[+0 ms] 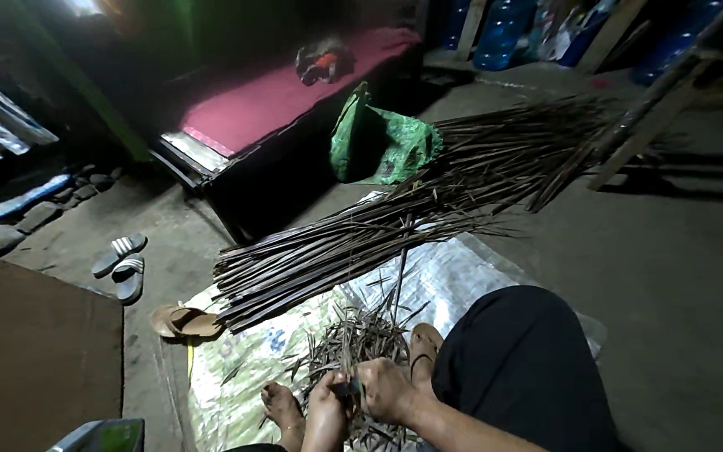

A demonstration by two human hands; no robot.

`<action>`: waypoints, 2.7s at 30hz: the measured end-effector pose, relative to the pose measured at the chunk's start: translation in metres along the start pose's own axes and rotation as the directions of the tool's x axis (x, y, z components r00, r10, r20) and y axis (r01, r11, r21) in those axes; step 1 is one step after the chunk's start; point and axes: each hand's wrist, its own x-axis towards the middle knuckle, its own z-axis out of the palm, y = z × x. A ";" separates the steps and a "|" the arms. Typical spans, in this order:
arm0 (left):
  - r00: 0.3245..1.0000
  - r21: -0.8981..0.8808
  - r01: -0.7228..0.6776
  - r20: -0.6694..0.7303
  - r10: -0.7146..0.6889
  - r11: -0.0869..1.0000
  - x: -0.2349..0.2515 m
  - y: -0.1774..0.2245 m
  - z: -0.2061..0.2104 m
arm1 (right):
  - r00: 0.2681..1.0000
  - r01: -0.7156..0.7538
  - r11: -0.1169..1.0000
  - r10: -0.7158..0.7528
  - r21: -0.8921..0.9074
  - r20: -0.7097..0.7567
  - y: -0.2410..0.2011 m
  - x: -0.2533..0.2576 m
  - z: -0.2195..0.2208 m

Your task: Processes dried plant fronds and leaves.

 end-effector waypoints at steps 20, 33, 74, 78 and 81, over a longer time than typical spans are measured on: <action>0.989 -0.012 0.061 0.137 -0.059 0.998 -0.016 0.005 0.009 | 0.896 -0.434 0.899 0.422 -0.065 -0.139 0.037 0.030 -0.030; 0.982 0.039 0.093 0.160 -0.098 0.995 -0.008 0.003 0.008 | 0.954 -0.201 0.606 0.299 0.770 0.014 0.029 0.024 -0.029; 1.000 -0.016 0.020 -0.014 -0.020 1.000 -0.001 0.002 0.001 | 0.983 0.098 0.994 -0.104 -0.050 -0.154 0.008 0.001 0.012; 0.999 0.006 0.041 0.033 -0.041 0.999 -0.007 0.004 0.006 | 0.988 -0.116 0.992 0.110 -0.050 -0.108 0.015 0.008 -0.005; 0.996 0.017 0.063 0.063 -0.064 0.998 -0.010 0.005 0.010 | 0.971 -0.230 0.970 0.223 -0.083 -0.088 0.024 0.016 -0.014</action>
